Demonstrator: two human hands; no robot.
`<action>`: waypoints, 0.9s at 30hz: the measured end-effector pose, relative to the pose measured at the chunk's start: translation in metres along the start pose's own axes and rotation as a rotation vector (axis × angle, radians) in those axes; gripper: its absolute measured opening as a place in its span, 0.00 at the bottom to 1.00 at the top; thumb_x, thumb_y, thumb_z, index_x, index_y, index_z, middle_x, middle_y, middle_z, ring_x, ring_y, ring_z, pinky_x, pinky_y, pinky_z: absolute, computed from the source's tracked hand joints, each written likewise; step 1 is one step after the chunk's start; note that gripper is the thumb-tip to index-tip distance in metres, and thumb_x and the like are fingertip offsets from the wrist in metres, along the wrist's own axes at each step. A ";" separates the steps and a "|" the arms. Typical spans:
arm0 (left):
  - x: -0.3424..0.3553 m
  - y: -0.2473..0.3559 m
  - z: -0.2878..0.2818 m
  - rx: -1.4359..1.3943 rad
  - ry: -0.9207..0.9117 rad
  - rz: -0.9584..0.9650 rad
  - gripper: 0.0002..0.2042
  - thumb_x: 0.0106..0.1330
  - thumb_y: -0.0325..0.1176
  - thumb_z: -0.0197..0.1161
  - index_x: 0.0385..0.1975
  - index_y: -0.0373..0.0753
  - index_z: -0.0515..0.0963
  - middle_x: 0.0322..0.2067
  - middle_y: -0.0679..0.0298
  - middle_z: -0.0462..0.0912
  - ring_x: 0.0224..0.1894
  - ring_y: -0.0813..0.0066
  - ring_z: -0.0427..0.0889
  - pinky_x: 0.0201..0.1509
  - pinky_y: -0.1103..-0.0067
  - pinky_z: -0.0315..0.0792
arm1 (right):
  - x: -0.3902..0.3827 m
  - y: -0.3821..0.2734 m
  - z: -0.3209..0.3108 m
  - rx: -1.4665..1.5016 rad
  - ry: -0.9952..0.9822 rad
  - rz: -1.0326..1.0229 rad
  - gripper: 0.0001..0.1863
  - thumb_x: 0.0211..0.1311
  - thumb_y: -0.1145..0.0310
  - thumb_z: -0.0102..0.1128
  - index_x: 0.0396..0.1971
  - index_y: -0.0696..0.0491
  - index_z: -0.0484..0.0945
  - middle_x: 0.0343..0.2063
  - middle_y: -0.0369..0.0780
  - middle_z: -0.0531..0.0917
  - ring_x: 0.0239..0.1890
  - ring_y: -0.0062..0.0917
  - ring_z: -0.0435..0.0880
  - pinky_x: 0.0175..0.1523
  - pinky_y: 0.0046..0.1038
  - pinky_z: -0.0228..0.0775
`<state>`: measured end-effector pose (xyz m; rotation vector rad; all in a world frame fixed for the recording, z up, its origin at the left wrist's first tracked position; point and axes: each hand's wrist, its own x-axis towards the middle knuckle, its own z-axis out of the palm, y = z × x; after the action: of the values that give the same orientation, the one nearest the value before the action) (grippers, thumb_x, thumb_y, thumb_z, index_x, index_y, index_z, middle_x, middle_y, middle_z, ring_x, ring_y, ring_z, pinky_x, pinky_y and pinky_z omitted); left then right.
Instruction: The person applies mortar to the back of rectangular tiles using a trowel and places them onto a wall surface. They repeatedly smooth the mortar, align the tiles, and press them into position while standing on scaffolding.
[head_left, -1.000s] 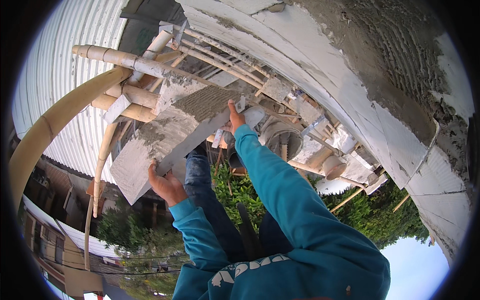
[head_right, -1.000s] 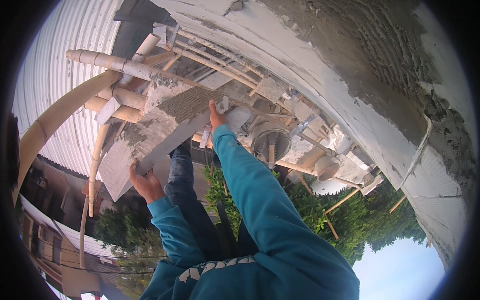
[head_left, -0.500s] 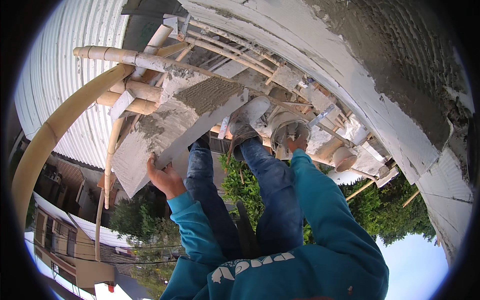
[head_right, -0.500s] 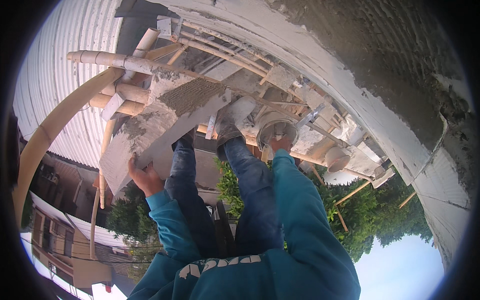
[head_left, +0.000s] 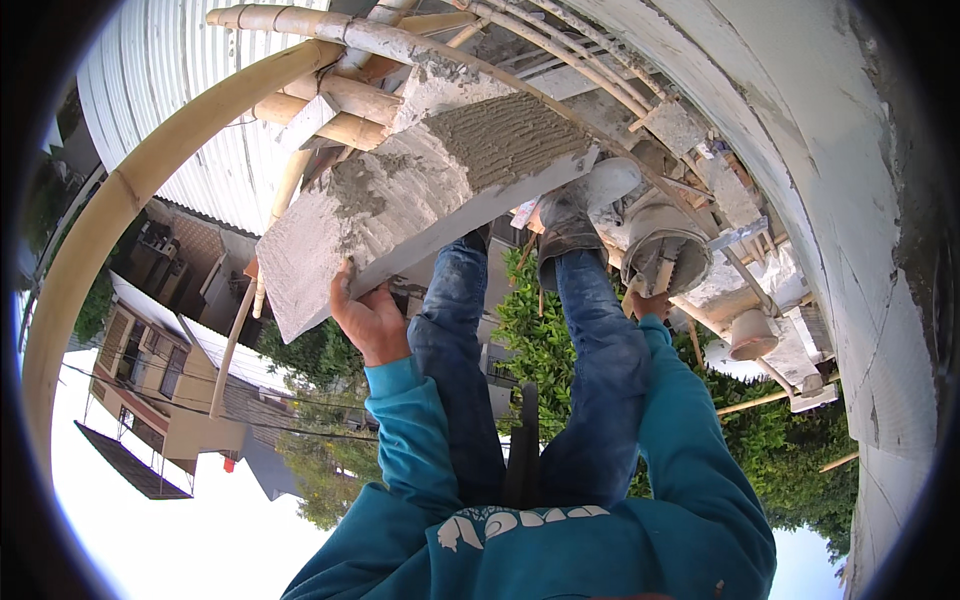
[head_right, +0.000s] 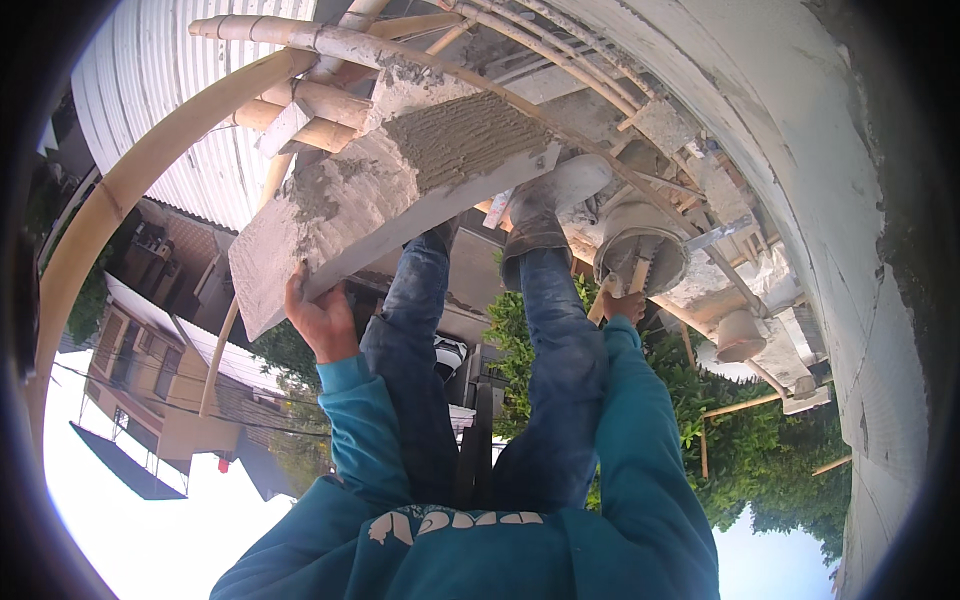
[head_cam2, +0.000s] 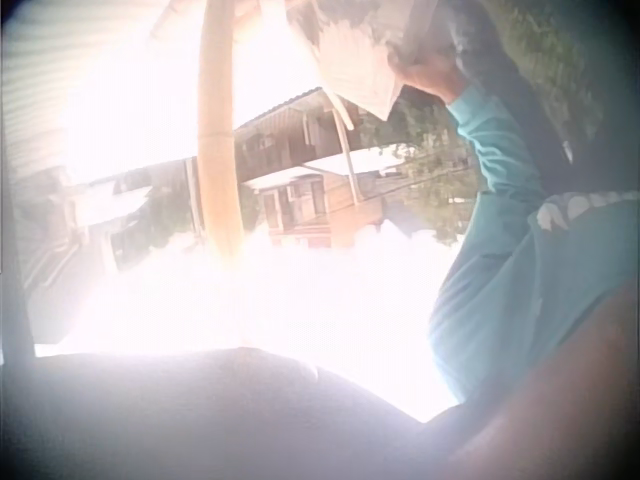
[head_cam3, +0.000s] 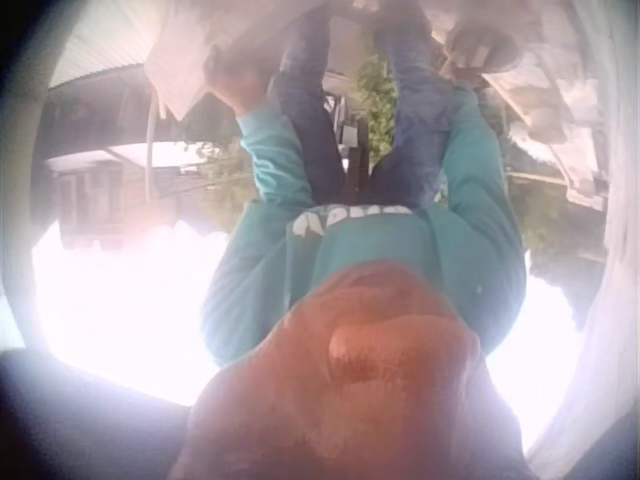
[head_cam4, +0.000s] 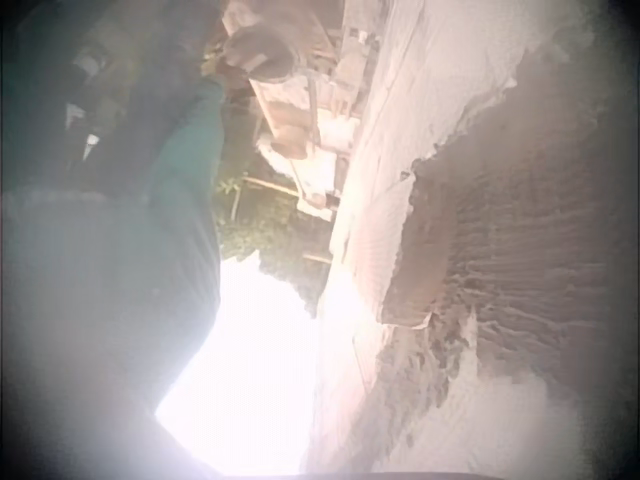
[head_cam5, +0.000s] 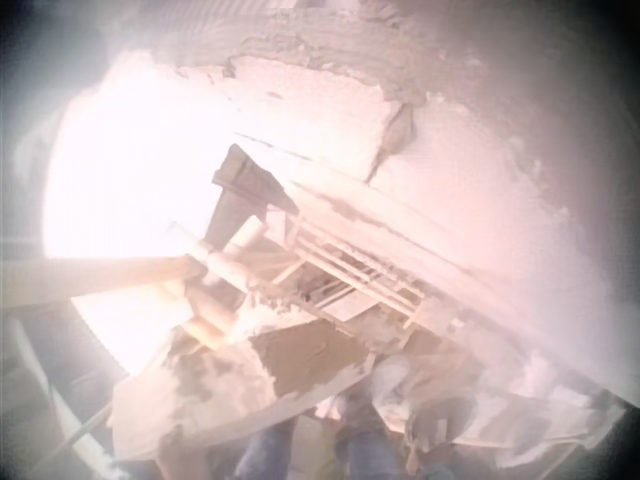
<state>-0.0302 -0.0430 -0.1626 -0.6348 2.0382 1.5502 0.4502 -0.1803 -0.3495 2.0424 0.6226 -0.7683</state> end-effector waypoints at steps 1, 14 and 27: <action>0.000 0.000 0.000 -0.002 0.000 0.013 0.11 0.60 0.31 0.58 0.39 0.32 0.75 0.38 0.59 0.75 0.43 0.66 0.74 0.50 0.65 0.70 | 0.007 0.004 0.007 0.005 0.038 0.009 0.53 0.41 0.46 0.69 0.62 0.58 0.51 0.60 0.54 0.61 0.59 0.51 0.64 0.62 0.45 0.59; -0.003 0.005 0.009 0.055 -0.030 0.016 0.12 0.61 0.33 0.56 0.40 0.31 0.74 0.44 0.56 0.73 0.48 0.62 0.72 0.54 0.64 0.68 | 0.018 0.009 0.028 0.241 -0.245 -0.124 0.51 0.50 0.43 0.62 0.62 0.65 0.50 0.55 0.55 0.69 0.54 0.49 0.72 0.60 0.43 0.66; -0.010 0.005 0.032 -0.012 0.015 0.040 0.14 0.59 0.31 0.59 0.43 0.31 0.74 0.38 0.60 0.74 0.41 0.68 0.74 0.45 0.68 0.70 | -0.172 0.067 -0.171 0.559 -0.315 -0.337 0.15 0.55 0.67 0.61 0.39 0.57 0.70 0.24 0.39 0.76 0.24 0.27 0.78 0.29 0.31 0.70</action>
<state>-0.0218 -0.0098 -0.1599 -0.6153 2.0656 1.5862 0.4264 -0.0962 -0.1138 2.2569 0.6232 -1.5728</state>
